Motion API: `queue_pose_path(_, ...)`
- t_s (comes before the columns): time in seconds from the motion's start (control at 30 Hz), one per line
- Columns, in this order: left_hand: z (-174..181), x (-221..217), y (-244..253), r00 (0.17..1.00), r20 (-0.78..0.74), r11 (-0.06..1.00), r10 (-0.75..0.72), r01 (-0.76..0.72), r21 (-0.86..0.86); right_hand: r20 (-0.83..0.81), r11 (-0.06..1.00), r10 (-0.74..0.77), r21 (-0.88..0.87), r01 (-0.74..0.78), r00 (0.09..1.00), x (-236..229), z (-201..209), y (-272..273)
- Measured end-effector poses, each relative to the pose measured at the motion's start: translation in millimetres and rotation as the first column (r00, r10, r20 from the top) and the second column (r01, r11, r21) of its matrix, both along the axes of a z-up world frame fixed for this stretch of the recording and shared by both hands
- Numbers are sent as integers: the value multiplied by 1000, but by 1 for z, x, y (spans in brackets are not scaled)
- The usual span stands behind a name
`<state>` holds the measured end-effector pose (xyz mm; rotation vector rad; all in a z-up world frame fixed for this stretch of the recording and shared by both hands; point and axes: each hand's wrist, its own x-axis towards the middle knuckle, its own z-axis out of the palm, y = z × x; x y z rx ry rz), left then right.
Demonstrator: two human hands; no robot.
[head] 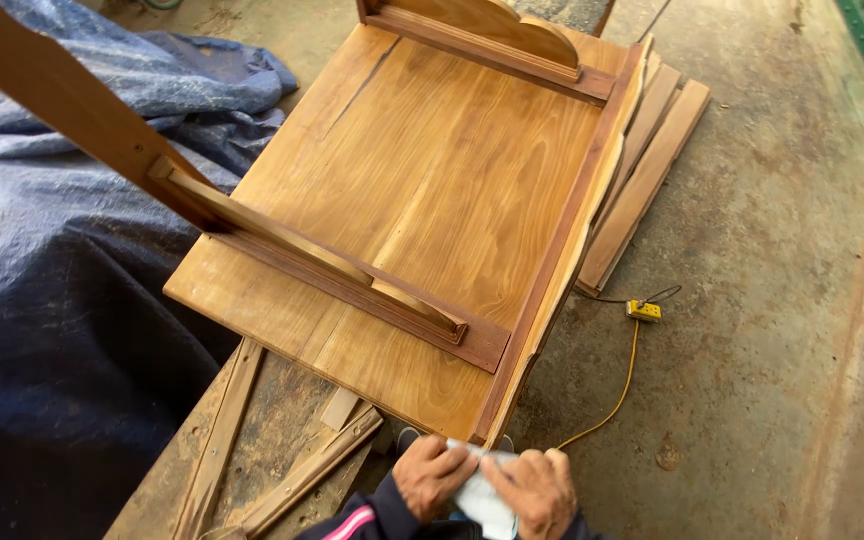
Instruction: Sanding the surfaces and edges of a wooden table by hand using sandpaper.
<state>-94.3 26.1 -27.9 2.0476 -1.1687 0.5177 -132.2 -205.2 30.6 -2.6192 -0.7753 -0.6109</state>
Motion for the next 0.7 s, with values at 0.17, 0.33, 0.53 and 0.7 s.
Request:
queue_pose_path(0.17,20,-38,-11,957,-181,959,225,-250,-131,-108,975,221,19,-221,969,11,20,2)
queue_pose_path(0.33,66,-34,-52,913,-279,872,297,-379,-311,-93,924,382,37,-380,920,44,43,-39)
queue_pose_path(0.53,17,-62,-127,392,-626,282,674,-920,-273,-32,894,436,134,-428,899,107,82,-63)
queue_pose_path(0.7,-137,-73,-193,437,-825,-240,-358,-897,-371,-74,822,555,-100,-560,829,91,13,-58)
